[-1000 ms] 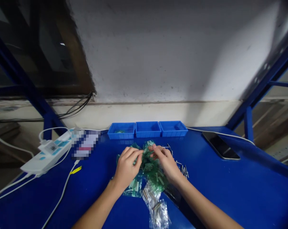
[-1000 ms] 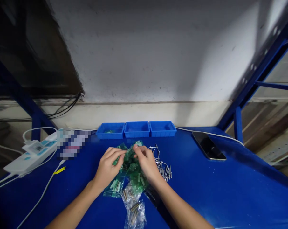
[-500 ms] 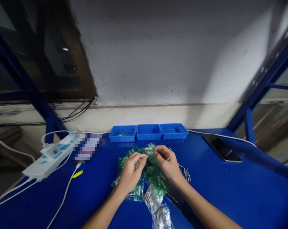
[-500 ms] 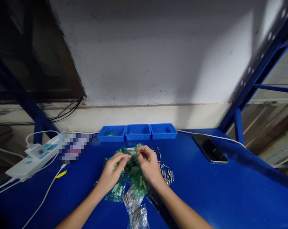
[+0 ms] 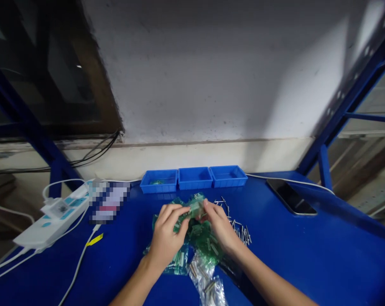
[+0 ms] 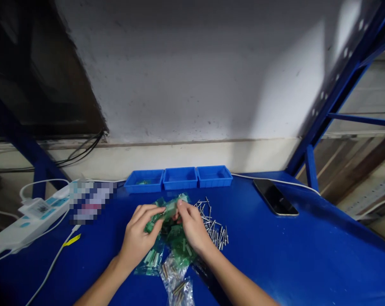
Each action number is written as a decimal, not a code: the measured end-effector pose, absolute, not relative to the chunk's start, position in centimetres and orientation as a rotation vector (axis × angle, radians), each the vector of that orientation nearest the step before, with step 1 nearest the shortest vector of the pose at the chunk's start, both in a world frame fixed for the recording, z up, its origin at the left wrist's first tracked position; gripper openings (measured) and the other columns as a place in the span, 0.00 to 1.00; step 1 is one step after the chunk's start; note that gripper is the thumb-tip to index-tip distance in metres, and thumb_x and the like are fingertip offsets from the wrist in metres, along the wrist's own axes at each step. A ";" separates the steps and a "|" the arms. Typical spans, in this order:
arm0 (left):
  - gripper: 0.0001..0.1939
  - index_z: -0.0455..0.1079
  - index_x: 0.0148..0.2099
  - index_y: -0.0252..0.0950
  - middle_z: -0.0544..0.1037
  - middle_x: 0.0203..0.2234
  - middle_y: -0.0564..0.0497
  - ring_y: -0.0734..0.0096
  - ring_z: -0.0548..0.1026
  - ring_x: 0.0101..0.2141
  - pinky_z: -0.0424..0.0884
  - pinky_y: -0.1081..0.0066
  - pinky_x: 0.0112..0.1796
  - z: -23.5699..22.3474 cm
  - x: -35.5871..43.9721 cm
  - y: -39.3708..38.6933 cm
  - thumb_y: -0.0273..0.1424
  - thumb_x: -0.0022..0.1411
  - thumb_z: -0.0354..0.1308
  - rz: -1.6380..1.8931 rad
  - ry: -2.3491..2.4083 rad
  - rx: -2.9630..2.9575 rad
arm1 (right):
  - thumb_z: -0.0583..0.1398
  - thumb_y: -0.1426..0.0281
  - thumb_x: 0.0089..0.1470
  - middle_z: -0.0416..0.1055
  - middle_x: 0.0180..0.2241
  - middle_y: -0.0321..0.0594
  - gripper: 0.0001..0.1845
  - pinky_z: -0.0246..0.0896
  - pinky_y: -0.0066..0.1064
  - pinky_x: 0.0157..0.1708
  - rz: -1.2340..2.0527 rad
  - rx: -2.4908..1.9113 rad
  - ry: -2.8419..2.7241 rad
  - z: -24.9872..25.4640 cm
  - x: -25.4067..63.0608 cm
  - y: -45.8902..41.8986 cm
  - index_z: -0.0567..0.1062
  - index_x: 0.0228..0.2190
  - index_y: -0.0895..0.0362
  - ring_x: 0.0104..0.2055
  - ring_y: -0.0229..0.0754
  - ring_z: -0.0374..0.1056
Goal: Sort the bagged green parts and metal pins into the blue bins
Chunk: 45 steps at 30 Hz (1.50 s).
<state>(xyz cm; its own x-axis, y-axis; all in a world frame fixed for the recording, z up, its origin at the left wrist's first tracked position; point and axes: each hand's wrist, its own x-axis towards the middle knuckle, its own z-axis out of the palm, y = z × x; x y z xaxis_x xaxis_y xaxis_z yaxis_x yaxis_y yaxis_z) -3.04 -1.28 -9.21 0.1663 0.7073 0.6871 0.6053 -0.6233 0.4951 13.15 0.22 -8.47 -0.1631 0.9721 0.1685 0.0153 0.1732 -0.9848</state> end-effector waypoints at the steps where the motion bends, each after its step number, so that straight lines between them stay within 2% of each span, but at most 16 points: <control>1: 0.11 0.70 0.45 0.39 0.72 0.37 0.48 0.65 0.68 0.40 0.64 0.67 0.41 -9.2 -3.0 -1.3 0.24 0.61 0.52 1.459 1.294 2.394 | 0.47 0.54 0.60 0.63 0.24 0.36 0.25 0.58 0.30 0.30 1.238 -1.011 -1.360 -8.5 13.2 0.2 0.70 0.24 0.57 0.28 0.39 0.61; 5: 0.13 0.69 0.48 0.40 0.70 0.40 0.46 0.63 0.67 0.43 0.65 0.64 0.44 -9.0 -2.9 -1.4 0.24 0.61 0.51 1.351 1.287 2.443 | 0.54 0.56 0.56 0.63 0.23 0.35 0.18 0.54 0.27 0.27 1.142 -0.998 -1.351 -8.7 13.1 0.2 0.69 0.25 0.57 0.26 0.36 0.59; 8: 0.12 0.69 0.48 0.41 0.68 0.42 0.46 0.62 0.67 0.44 0.64 0.64 0.45 -8.5 -2.9 -1.4 0.30 0.60 0.54 1.243 1.284 2.274 | 0.56 0.61 0.56 0.67 0.26 0.36 0.11 0.54 0.26 0.26 0.954 -1.027 -1.450 -8.9 13.1 0.2 0.70 0.33 0.57 0.27 0.37 0.62; 11: 0.14 0.71 0.44 0.39 0.69 0.37 0.47 0.67 0.69 0.36 0.66 0.69 0.37 -8.3 -2.9 -1.2 0.40 0.63 0.51 1.202 1.287 1.886 | 0.56 0.68 0.56 0.71 0.30 0.37 0.08 0.58 0.27 0.29 0.756 -1.018 -1.550 -9.0 13.1 0.1 0.69 0.38 0.55 0.31 0.39 0.66; 14: 0.25 0.70 0.38 0.35 0.69 0.27 0.50 0.73 0.65 0.26 0.61 0.75 0.25 -8.5 -2.9 -0.8 0.49 0.63 0.43 1.187 1.280 1.392 | 0.55 0.74 0.53 0.70 0.37 0.41 0.06 0.61 0.33 0.41 0.583 -0.909 -1.697 -9.0 13.2 -0.1 0.71 0.34 0.55 0.41 0.43 0.67; 16: 0.26 0.68 0.36 0.34 0.67 0.24 0.52 0.75 0.62 0.23 0.57 0.77 0.22 -8.6 -2.8 -0.5 0.52 0.60 0.46 1.186 1.231 1.156 | 0.54 0.78 0.51 0.68 0.40 0.42 0.09 0.60 0.36 0.44 0.502 -0.854 -1.767 -9.1 13.3 -0.2 0.72 0.32 0.55 0.45 0.44 0.65; 19: 0.20 0.66 0.33 0.34 0.66 0.22 0.54 0.76 0.62 0.23 0.56 0.78 0.22 -8.7 -2.8 -0.3 0.48 0.55 0.56 1.178 1.167 1.081 | 0.54 0.80 0.49 0.64 0.40 0.43 0.13 0.60 0.37 0.43 0.405 -0.854 -1.825 -9.3 13.3 -0.2 0.73 0.32 0.54 0.45 0.45 0.62; 22: 0.14 0.67 0.31 0.34 0.64 0.20 0.55 0.75 0.64 0.23 0.58 0.76 0.23 -8.9 -2.9 -0.6 0.41 0.58 0.56 1.240 1.235 1.361 | 0.54 0.81 0.48 0.62 0.41 0.43 0.14 0.60 0.39 0.43 0.359 -0.890 -1.866 -9.4 13.4 -0.2 0.74 0.33 0.53 0.46 0.46 0.60; 24: 0.10 0.69 0.32 0.35 0.68 0.23 0.53 0.74 0.66 0.24 0.62 0.75 0.26 -9.1 -3.0 -0.9 0.36 0.61 0.55 1.357 1.316 1.715 | 0.54 0.79 0.48 0.61 0.40 0.44 0.13 0.60 0.39 0.43 0.409 -0.938 -1.862 -9.3 13.4 -0.1 0.74 0.34 0.54 0.45 0.46 0.60; 26: 0.04 0.71 0.36 0.36 0.72 0.28 0.50 0.72 0.69 0.28 0.64 0.73 0.31 -9.2 -3.2 -1.1 0.29 0.61 0.55 1.448 1.319 2.089 | 0.55 0.76 0.51 0.62 0.38 0.43 0.09 0.60 0.38 0.42 0.565 -0.984 -1.823 -9.0 13.4 0.0 0.73 0.33 0.56 0.42 0.45 0.61; 28: 0.08 0.71 0.42 0.37 0.74 0.32 0.49 0.70 0.71 0.33 0.66 0.72 0.35 -9.4 -3.4 -1.1 0.24 0.61 0.54 1.480 1.243 2.358 | 0.55 0.70 0.54 0.64 0.33 0.41 0.07 0.61 0.36 0.40 0.847 -0.968 -1.732 -8.6 13.4 0.0 0.73 0.30 0.57 0.37 0.42 0.63; 32: 0.14 0.71 0.46 0.39 0.74 0.34 0.48 0.68 0.71 0.35 0.67 0.70 0.37 -9.4 -4.2 -0.7 0.20 0.61 0.53 1.490 1.191 2.575 | 0.51 0.57 0.59 0.66 0.25 0.38 0.20 0.61 0.32 0.36 1.383 -0.768 -1.413 -8.4 13.2 0.2 0.71 0.26 0.59 0.30 0.39 0.64; 35: 0.14 0.72 0.45 0.39 0.74 0.34 0.48 0.68 0.70 0.36 0.66 0.69 0.38 -9.3 -4.4 -0.5 0.20 0.61 0.52 1.481 1.226 2.571 | 0.52 0.55 0.58 0.65 0.20 0.36 0.23 0.59 0.29 0.31 1.416 -0.817 -1.319 -8.6 13.0 0.4 0.71 0.24 0.59 0.25 0.37 0.62; 38: 0.11 0.73 0.43 0.39 0.73 0.36 0.48 0.66 0.70 0.39 0.66 0.68 0.40 -9.2 -4.1 -0.4 0.24 0.63 0.51 1.389 1.306 2.412 | 0.56 0.56 0.55 0.66 0.21 0.35 0.18 0.57 0.27 0.26 1.223 -0.979 -1.357 -8.7 13.0 0.5 0.73 0.27 0.59 0.24 0.37 0.62; 42: 0.12 0.73 0.41 0.38 0.74 0.37 0.47 0.66 0.72 0.37 0.66 0.71 0.36 -9.0 -3.7 -0.4 0.35 0.65 0.50 1.223 1.350 2.015 | 0.56 0.65 0.56 0.70 0.30 0.39 0.12 0.60 0.30 0.31 0.807 -1.029 -1.546 -9.0 13.4 0.4 0.75 0.38 0.57 0.31 0.40 0.65; 45: 0.21 0.73 0.35 0.35 0.74 0.28 0.48 0.67 0.71 0.30 0.64 0.73 0.29 -9.1 -3.9 -0.2 0.43 0.65 0.45 1.170 1.342 1.687 | 0.53 0.74 0.55 0.67 0.33 0.40 0.15 0.62 0.33 0.35 0.590 -0.906 -1.716 -9.2 13.5 0.0 0.76 0.40 0.53 0.36 0.41 0.65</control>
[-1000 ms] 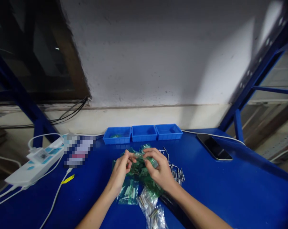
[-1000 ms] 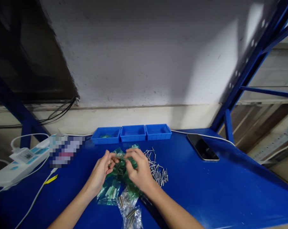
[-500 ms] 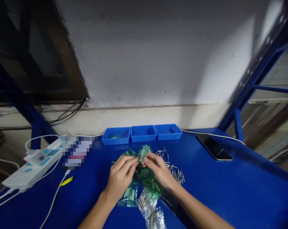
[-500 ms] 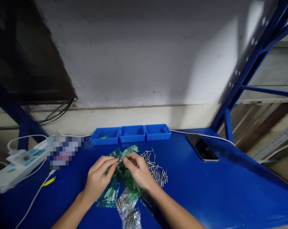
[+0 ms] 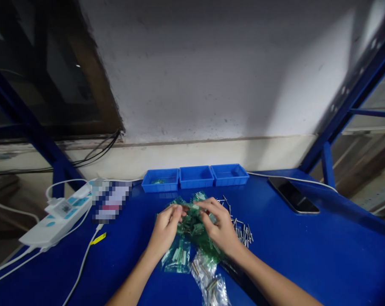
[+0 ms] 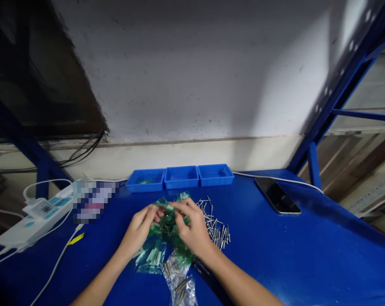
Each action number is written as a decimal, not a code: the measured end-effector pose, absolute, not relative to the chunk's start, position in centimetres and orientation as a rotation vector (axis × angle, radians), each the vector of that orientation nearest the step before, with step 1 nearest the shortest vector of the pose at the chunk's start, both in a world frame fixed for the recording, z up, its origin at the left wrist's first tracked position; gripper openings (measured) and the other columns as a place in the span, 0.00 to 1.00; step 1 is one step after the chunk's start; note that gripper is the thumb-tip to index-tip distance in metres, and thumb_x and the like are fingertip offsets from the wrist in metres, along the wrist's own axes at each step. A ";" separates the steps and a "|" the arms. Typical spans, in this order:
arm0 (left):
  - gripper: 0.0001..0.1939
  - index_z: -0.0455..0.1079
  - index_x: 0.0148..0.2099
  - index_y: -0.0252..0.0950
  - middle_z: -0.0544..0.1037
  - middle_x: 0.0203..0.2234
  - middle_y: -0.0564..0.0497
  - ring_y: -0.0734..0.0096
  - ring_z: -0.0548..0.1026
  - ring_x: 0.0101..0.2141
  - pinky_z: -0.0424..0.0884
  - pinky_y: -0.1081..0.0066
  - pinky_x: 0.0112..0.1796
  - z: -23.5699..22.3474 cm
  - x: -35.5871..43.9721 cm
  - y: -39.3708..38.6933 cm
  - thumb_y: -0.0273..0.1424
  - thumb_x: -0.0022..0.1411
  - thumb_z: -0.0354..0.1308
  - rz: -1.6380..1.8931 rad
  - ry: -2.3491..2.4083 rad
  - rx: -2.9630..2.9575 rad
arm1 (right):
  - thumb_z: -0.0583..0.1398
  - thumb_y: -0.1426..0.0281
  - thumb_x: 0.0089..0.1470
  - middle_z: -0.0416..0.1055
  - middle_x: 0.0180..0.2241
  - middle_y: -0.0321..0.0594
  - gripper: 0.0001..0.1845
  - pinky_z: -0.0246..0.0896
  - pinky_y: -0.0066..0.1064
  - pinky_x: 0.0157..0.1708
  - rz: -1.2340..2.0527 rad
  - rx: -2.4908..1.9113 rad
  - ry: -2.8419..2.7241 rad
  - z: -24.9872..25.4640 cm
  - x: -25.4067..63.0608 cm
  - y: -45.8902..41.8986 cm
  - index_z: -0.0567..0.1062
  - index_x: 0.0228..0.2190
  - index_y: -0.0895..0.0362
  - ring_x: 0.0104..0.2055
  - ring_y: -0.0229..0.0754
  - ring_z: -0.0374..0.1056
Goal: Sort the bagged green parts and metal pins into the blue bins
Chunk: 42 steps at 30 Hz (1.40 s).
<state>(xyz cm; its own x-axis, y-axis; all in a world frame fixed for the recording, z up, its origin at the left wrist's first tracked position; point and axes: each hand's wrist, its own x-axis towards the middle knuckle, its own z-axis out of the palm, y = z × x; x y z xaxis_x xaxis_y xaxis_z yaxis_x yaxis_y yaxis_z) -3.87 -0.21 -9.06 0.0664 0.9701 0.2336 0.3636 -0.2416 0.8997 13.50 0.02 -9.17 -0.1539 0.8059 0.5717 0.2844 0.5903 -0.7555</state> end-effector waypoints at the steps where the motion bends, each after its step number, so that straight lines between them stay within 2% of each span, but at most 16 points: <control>1: 0.23 0.73 0.33 0.34 0.73 0.25 0.49 0.68 0.70 0.27 0.62 0.73 0.28 -9.1 -3.9 -0.2 0.45 0.65 0.44 1.158 1.346 1.593 | 0.52 0.77 0.54 0.66 0.36 0.41 0.17 0.62 0.34 0.36 0.544 -0.847 -1.771 -9.3 13.5 -0.1 0.76 0.41 0.52 0.38 0.41 0.65; 5: 0.20 0.72 0.32 0.34 0.67 0.19 0.55 0.74 0.63 0.22 0.57 0.75 0.24 -9.0 -3.9 0.0 0.46 0.60 0.52 1.082 1.252 1.425 | 0.52 0.82 0.50 0.60 0.42 0.43 0.23 0.63 0.37 0.41 0.432 -0.720 -1.948 -9.8 13.4 -0.6 0.76 0.41 0.49 0.46 0.44 0.61; 10: 0.14 0.70 0.35 0.35 0.67 0.20 0.55 0.74 0.65 0.23 0.60 0.75 0.26 -8.9 -3.8 -0.2 0.42 0.58 0.56 1.192 1.261 1.430 | 0.52 0.81 0.48 0.57 0.41 0.43 0.22 0.62 0.39 0.41 0.460 -0.876 -1.867 -9.8 13.3 -0.9 0.76 0.41 0.51 0.44 0.44 0.60; 14: 0.07 0.72 0.38 0.37 0.74 0.31 0.50 0.68 0.71 0.32 0.66 0.72 0.32 -8.9 -4.2 -0.4 0.34 0.60 0.56 1.350 1.296 1.843 | 0.57 0.70 0.53 0.58 0.35 0.41 0.09 0.61 0.38 0.39 0.569 -1.055 -1.770 -8.8 13.4 -0.5 0.77 0.34 0.55 0.39 0.44 0.61; 15: 0.06 0.73 0.39 0.38 0.74 0.32 0.49 0.67 0.72 0.34 0.67 0.71 0.34 -9.0 -4.4 -0.4 0.32 0.61 0.56 1.377 1.272 1.998 | 0.57 0.66 0.54 0.59 0.33 0.40 0.09 0.60 0.37 0.38 0.619 -1.099 -1.741 -8.7 13.4 -0.3 0.76 0.31 0.56 0.37 0.43 0.61; 17: 0.07 0.74 0.40 0.40 0.74 0.34 0.48 0.66 0.72 0.37 0.68 0.68 0.38 -9.1 -4.5 -0.6 0.28 0.61 0.56 1.389 1.195 2.271 | 0.55 0.60 0.57 0.59 0.28 0.37 0.17 0.58 0.33 0.33 0.762 -1.149 -1.662 -8.4 13.4 0.1 0.73 0.23 0.57 0.32 0.40 0.60; 20: 0.09 0.74 0.41 0.43 0.73 0.39 0.47 0.63 0.70 0.42 0.68 0.66 0.41 -9.2 -4.2 -0.8 0.27 0.61 0.56 1.318 1.155 2.420 | 0.53 0.56 0.57 0.55 0.19 0.32 0.22 0.52 0.28 0.24 1.007 -1.123 -1.543 -8.5 13.4 0.4 0.68 0.19 0.58 0.23 0.35 0.55; 22: 0.09 0.74 0.42 0.43 0.70 0.44 0.46 0.61 0.68 0.46 0.67 0.64 0.43 -9.1 -4.0 -0.9 0.30 0.60 0.56 1.268 1.206 2.329 | 0.53 0.58 0.58 0.58 0.19 0.32 0.20 0.51 0.27 0.22 0.986 -1.096 -1.540 -8.5 13.5 0.3 0.70 0.22 0.58 0.22 0.35 0.56; 24: 0.09 0.73 0.41 0.41 0.70 0.45 0.45 0.61 0.68 0.46 0.66 0.65 0.43 -8.9 -3.8 -0.8 0.35 0.61 0.55 1.237 1.271 2.106 | 0.53 0.63 0.59 0.64 0.24 0.36 0.14 0.55 0.29 0.26 0.758 -1.060 -1.652 -8.6 13.5 -0.1 0.74 0.30 0.57 0.26 0.37 0.61; 26: 0.15 0.73 0.36 0.37 0.72 0.36 0.46 0.64 0.71 0.39 0.66 0.68 0.38 -8.7 -3.9 -0.5 0.41 0.63 0.50 1.202 1.314 1.794 | 0.53 0.68 0.59 0.67 0.30 0.41 0.12 0.59 0.31 0.30 0.475 -0.979 -1.835 -8.8 13.6 -0.5 0.75 0.40 0.55 0.31 0.40 0.63; 29: 0.26 0.71 0.28 0.34 0.70 0.22 0.50 0.70 0.69 0.27 0.62 0.72 0.28 -8.4 -4.4 -0.1 0.48 0.64 0.44 1.095 1.196 1.346 | 0.51 0.73 0.59 0.65 0.38 0.46 0.17 0.63 0.35 0.32 0.207 -0.860 -2.040 -9.1 13.7 -0.8 0.72 0.47 0.54 0.37 0.42 0.64; 31: 0.23 0.71 0.29 0.33 0.69 0.20 0.51 0.73 0.68 0.23 0.59 0.74 0.25 -8.1 -4.5 -0.1 0.47 0.62 0.49 1.050 1.069 1.157 | 0.50 0.76 0.59 0.64 0.41 0.48 0.19 0.65 0.36 0.35 0.129 -0.837 -2.087 -9.3 13.7 -0.8 0.70 0.50 0.54 0.40 0.43 0.64; 34: 0.13 0.73 0.35 0.33 0.70 0.19 0.52 0.76 0.67 0.22 0.57 0.76 0.23 -7.9 -4.5 -0.6 0.38 0.57 0.57 1.063 1.051 1.144 | 0.49 0.80 0.57 0.61 0.46 0.50 0.23 0.66 0.39 0.39 0.050 -0.865 -2.117 -9.5 13.8 -0.6 0.68 0.52 0.53 0.47 0.47 0.62; 36: 0.13 0.73 0.40 0.32 0.70 0.18 0.53 0.76 0.67 0.21 0.57 0.77 0.22 -7.8 -4.4 -0.8 0.35 0.56 0.59 1.156 1.151 1.254 | 0.49 0.82 0.55 0.57 0.51 0.51 0.26 0.65 0.42 0.41 0.013 -0.910 -2.118 -9.4 13.9 -0.4 0.66 0.53 0.51 0.51 0.50 0.59; 38: 0.15 0.73 0.43 0.32 0.72 0.20 0.52 0.74 0.69 0.22 0.61 0.76 0.23 -7.5 -4.8 -0.5 0.36 0.56 0.58 1.378 1.313 1.372 | 0.50 0.81 0.55 0.53 0.54 0.51 0.27 0.65 0.43 0.43 0.015 -0.941 -2.089 -9.3 14.0 -0.4 0.65 0.54 0.51 0.53 0.52 0.57; 42: 0.17 0.72 0.45 0.33 0.77 0.31 0.47 0.66 0.76 0.31 0.70 0.70 0.34 -5.1 -7.0 2.6 0.38 0.59 0.54 1.851 1.791 1.654 | 0.53 0.77 0.56 0.54 0.52 0.51 0.20 0.65 0.43 0.45 0.076 -0.947 -2.028 -9.1 14.0 -0.5 0.67 0.51 0.53 0.52 0.50 0.58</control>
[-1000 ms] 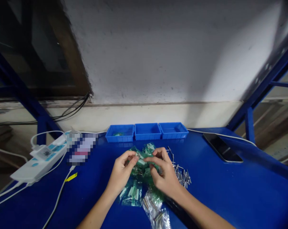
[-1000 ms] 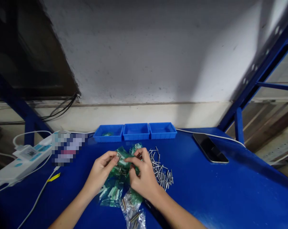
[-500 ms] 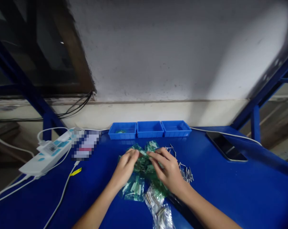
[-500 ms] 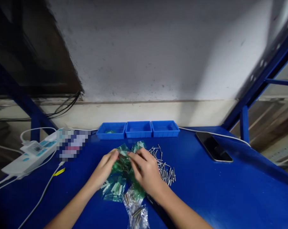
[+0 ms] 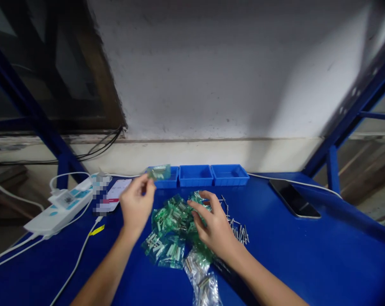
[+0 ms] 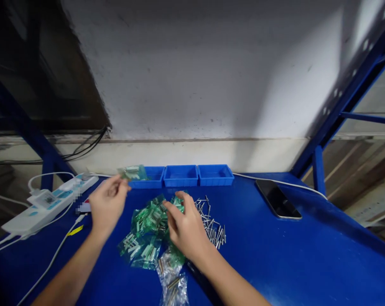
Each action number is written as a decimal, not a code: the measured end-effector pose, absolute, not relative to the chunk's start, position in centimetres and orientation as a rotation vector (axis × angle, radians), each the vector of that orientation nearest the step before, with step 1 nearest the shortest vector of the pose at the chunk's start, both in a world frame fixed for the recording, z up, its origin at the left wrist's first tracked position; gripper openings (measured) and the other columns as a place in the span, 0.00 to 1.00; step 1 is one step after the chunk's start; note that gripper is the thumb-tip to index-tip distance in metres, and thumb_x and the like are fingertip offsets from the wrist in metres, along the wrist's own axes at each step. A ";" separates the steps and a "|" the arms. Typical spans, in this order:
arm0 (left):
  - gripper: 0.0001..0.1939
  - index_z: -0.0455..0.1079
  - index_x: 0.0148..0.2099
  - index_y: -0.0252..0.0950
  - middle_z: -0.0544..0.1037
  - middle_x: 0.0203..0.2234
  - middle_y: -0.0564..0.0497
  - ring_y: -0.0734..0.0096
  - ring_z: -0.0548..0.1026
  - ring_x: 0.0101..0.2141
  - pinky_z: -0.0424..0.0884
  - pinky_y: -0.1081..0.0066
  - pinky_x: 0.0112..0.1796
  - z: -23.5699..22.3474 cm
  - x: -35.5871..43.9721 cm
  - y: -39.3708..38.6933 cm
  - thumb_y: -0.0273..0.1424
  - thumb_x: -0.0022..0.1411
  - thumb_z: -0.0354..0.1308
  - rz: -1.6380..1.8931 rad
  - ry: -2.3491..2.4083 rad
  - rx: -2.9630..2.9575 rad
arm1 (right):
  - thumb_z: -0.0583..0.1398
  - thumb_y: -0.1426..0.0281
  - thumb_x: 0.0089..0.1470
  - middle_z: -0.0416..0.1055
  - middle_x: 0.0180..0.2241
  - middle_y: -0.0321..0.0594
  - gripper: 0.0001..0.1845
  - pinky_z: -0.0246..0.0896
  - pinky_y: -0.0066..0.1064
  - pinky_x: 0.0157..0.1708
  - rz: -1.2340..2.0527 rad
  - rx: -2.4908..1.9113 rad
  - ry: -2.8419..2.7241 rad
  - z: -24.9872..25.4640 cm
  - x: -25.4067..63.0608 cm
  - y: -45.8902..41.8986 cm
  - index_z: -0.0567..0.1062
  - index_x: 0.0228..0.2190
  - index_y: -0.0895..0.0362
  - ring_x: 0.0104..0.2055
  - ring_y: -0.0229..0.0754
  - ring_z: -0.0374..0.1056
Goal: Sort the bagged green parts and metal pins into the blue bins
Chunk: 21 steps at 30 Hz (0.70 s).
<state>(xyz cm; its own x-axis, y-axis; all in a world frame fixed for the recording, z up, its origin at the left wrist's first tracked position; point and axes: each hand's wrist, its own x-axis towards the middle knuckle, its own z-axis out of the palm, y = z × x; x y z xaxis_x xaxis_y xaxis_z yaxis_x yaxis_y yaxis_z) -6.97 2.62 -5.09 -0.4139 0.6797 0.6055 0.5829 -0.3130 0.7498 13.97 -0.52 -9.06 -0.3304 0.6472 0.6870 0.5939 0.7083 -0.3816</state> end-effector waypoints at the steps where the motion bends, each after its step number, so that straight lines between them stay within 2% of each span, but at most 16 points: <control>1: 0.17 0.72 0.45 0.33 0.78 0.32 0.46 0.64 0.76 0.33 0.70 0.69 0.36 -4.5 -7.6 3.7 0.37 0.60 0.52 1.817 1.922 1.753 | 0.53 0.76 0.57 0.54 0.51 0.51 0.19 0.65 0.42 0.45 0.090 -0.946 -2.025 -9.0 13.9 -0.6 0.68 0.49 0.54 0.52 0.50 0.58; 3: 0.19 0.70 0.49 0.32 0.78 0.35 0.43 0.59 0.77 0.36 0.70 0.65 0.41 -3.9 -8.4 5.4 0.36 0.60 0.51 1.434 2.129 2.015 | 0.53 0.74 0.57 0.55 0.50 0.50 0.16 0.64 0.42 0.46 0.121 -0.955 -2.016 -8.9 13.9 -0.6 0.70 0.47 0.54 0.52 0.49 0.59; 5: 0.27 0.64 0.56 0.28 0.75 0.43 0.37 0.54 0.76 0.39 0.70 0.61 0.42 -4.7 -8.7 6.3 0.40 0.60 0.52 1.093 2.264 2.128 | 0.53 0.73 0.58 0.57 0.49 0.50 0.14 0.64 0.41 0.46 0.170 -0.993 -2.022 -8.8 14.0 -0.5 0.71 0.45 0.55 0.51 0.49 0.60; 7: 0.29 0.60 0.59 0.29 0.71 0.50 0.36 0.54 0.75 0.42 0.70 0.61 0.43 -6.7 -8.5 6.3 0.42 0.62 0.49 0.942 2.251 2.161 | 0.53 0.70 0.58 0.60 0.46 0.48 0.13 0.65 0.41 0.45 0.231 -1.051 -2.048 -8.9 14.2 -0.2 0.72 0.44 0.55 0.48 0.48 0.62; 11: 0.21 0.71 0.48 0.35 0.77 0.42 0.44 0.54 0.73 0.45 0.68 0.60 0.45 -11.0 -7.8 5.0 0.41 0.64 0.46 0.610 2.050 2.238 | 0.53 0.67 0.59 0.65 0.40 0.45 0.12 0.63 0.42 0.45 0.347 -1.142 -2.114 -9.3 14.6 0.5 0.74 0.42 0.55 0.44 0.47 0.63; 15: 0.21 0.72 0.48 0.37 0.75 0.45 0.44 0.50 0.70 0.47 0.66 0.54 0.45 -11.7 -7.3 4.6 0.44 0.63 0.47 0.588 2.039 2.232 | 0.53 0.67 0.59 0.66 0.39 0.45 0.13 0.62 0.41 0.44 0.428 -1.170 -2.160 -9.5 14.6 0.8 0.74 0.42 0.56 0.45 0.47 0.62; 19: 0.18 0.71 0.47 0.39 0.75 0.43 0.47 0.57 0.70 0.46 0.64 0.59 0.48 -10.3 -7.1 4.2 0.43 0.63 0.48 0.781 1.776 2.269 | 0.53 0.67 0.59 0.66 0.40 0.45 0.13 0.62 0.40 0.44 0.460 -1.163 -2.179 -9.6 14.5 0.7 0.74 0.42 0.56 0.45 0.47 0.62; 21: 0.17 0.70 0.48 0.43 0.74 0.43 0.50 0.59 0.69 0.47 0.63 0.59 0.48 -9.7 -7.2 3.8 0.43 0.60 0.53 0.751 1.578 2.361 | 0.53 0.66 0.59 0.66 0.39 0.45 0.13 0.61 0.40 0.44 0.463 -1.162 -2.181 -9.7 14.5 0.7 0.74 0.42 0.55 0.45 0.47 0.62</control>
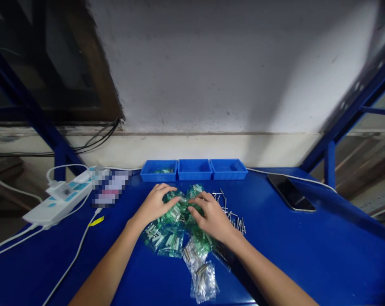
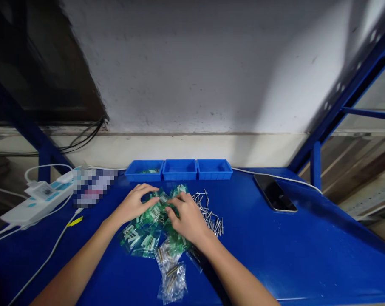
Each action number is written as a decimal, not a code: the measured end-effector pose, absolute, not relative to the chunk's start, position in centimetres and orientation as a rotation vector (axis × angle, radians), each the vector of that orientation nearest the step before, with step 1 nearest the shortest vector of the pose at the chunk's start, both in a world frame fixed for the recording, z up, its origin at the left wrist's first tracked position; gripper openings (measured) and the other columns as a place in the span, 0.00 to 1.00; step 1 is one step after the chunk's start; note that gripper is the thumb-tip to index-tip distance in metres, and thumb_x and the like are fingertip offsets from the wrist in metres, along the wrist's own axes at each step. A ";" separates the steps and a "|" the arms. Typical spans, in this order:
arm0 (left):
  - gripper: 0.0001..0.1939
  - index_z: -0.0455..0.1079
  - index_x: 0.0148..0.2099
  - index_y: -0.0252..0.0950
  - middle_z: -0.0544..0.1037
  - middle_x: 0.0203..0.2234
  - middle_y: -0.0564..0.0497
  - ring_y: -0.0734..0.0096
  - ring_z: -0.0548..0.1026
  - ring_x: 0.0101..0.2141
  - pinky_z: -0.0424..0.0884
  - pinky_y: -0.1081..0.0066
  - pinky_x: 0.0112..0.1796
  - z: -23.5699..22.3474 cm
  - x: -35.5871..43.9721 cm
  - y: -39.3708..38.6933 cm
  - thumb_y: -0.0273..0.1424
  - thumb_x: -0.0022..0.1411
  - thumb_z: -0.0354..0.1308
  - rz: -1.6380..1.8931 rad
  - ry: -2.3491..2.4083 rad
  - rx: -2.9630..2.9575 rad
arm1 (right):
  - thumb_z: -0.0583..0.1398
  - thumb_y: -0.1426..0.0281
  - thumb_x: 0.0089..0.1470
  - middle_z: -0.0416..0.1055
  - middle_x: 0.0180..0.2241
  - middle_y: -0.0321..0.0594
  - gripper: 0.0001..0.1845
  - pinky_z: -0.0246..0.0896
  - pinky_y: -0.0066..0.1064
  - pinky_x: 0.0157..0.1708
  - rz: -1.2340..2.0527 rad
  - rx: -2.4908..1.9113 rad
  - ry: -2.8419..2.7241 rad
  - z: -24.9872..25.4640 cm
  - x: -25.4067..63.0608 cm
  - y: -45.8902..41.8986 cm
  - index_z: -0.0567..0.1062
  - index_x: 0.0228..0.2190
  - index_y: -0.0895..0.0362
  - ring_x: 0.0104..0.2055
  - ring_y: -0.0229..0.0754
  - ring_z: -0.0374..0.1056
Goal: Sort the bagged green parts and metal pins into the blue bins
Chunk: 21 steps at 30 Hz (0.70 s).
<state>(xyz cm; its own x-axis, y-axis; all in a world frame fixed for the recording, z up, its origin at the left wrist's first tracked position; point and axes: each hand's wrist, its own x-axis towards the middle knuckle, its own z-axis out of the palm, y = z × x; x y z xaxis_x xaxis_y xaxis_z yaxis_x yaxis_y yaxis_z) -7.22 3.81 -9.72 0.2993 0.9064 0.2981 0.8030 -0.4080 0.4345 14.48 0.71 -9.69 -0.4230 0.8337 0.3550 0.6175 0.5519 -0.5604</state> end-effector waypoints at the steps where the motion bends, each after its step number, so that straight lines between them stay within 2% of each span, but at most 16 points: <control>1: 0.16 0.70 0.47 0.44 0.73 0.43 0.51 0.59 0.68 0.47 0.62 0.58 0.48 -9.6 -7.3 3.6 0.43 0.59 0.55 0.692 1.505 2.401 | 0.53 0.66 0.59 0.66 0.39 0.45 0.13 0.61 0.40 0.44 0.463 -1.165 -2.181 -9.7 14.5 0.7 0.74 0.42 0.55 0.44 0.47 0.62; 3: 0.13 0.71 0.43 0.45 0.74 0.41 0.52 0.57 0.68 0.46 0.62 0.57 0.46 -9.6 -7.5 3.5 0.41 0.56 0.59 0.584 1.432 2.431 | 0.53 0.66 0.59 0.66 0.38 0.44 0.13 0.60 0.40 0.43 0.461 -1.173 -2.175 -9.8 14.5 0.7 0.74 0.41 0.55 0.43 0.47 0.62; 5: 0.08 0.70 0.37 0.42 0.74 0.37 0.52 0.59 0.69 0.43 0.63 0.60 0.43 -9.7 -7.6 3.6 0.38 0.56 0.59 0.602 1.442 2.394 | 0.53 0.66 0.59 0.67 0.37 0.44 0.13 0.59 0.40 0.43 0.463 -1.179 -2.164 -9.7 14.4 0.7 0.74 0.41 0.55 0.43 0.47 0.62; 8: 0.07 0.65 0.33 0.38 0.72 0.29 0.54 0.67 0.70 0.33 0.65 0.69 0.36 -9.7 -7.3 3.8 0.34 0.57 0.58 0.869 1.485 2.278 | 0.54 0.66 0.58 0.68 0.37 0.44 0.12 0.57 0.40 0.43 0.529 -1.172 -2.107 -9.4 14.2 0.6 0.75 0.40 0.55 0.43 0.47 0.62; 11: 0.06 0.62 0.32 0.37 0.69 0.27 0.55 0.72 0.68 0.29 0.63 0.73 0.31 -9.2 -6.2 3.3 0.31 0.59 0.57 1.195 1.441 2.218 | 0.54 0.61 0.57 0.70 0.34 0.42 0.14 0.58 0.36 0.40 0.893 -1.141 -1.880 -9.0 13.9 0.7 0.75 0.37 0.56 0.39 0.44 0.65; 14: 0.06 0.63 0.31 0.37 0.68 0.29 0.54 0.73 0.69 0.32 0.64 0.72 0.34 -8.7 -4.4 2.0 0.28 0.60 0.56 1.345 1.282 2.299 | 0.52 0.53 0.57 0.68 0.27 0.38 0.21 0.58 0.31 0.32 1.335 -1.061 -1.467 -8.8 13.7 1.0 0.73 0.34 0.57 0.31 0.40 0.65; 16: 0.05 0.63 0.32 0.37 0.69 0.31 0.52 0.72 0.69 0.34 0.65 0.72 0.36 -8.7 -3.2 1.0 0.26 0.61 0.55 1.345 1.138 2.383 | 0.54 0.51 0.54 0.66 0.24 0.35 0.22 0.58 0.30 0.28 1.470 -1.023 -1.243 -8.6 13.6 1.1 0.72 0.33 0.57 0.27 0.38 0.64; 19: 0.03 0.65 0.36 0.37 0.70 0.33 0.51 0.70 0.69 0.36 0.66 0.70 0.38 -8.8 -2.0 0.1 0.24 0.62 0.53 1.268 1.004 2.492 | 0.63 0.56 0.44 0.66 0.23 0.33 0.19 0.58 0.29 0.27 1.528 -1.017 -1.073 -8.5 13.5 1.2 0.71 0.33 0.57 0.25 0.37 0.63; 21: 0.06 0.66 0.41 0.38 0.73 0.35 0.50 0.68 0.69 0.38 0.65 0.67 0.40 -8.7 -1.7 -0.2 0.25 0.62 0.54 1.205 0.988 2.541 | 0.66 0.61 0.38 0.66 0.23 0.31 0.21 0.58 0.28 0.26 1.523 -1.023 -1.008 -8.7 13.6 1.3 0.70 0.35 0.57 0.24 0.36 0.63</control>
<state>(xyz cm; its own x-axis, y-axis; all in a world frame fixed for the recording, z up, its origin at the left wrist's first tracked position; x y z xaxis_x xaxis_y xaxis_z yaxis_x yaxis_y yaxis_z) -1.66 -0.18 -8.74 0.4572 0.6262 0.6315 0.4968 -0.7688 0.4027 13.61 1.27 -8.65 -0.1414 0.9832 -0.1158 -0.2779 -0.1517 -0.9486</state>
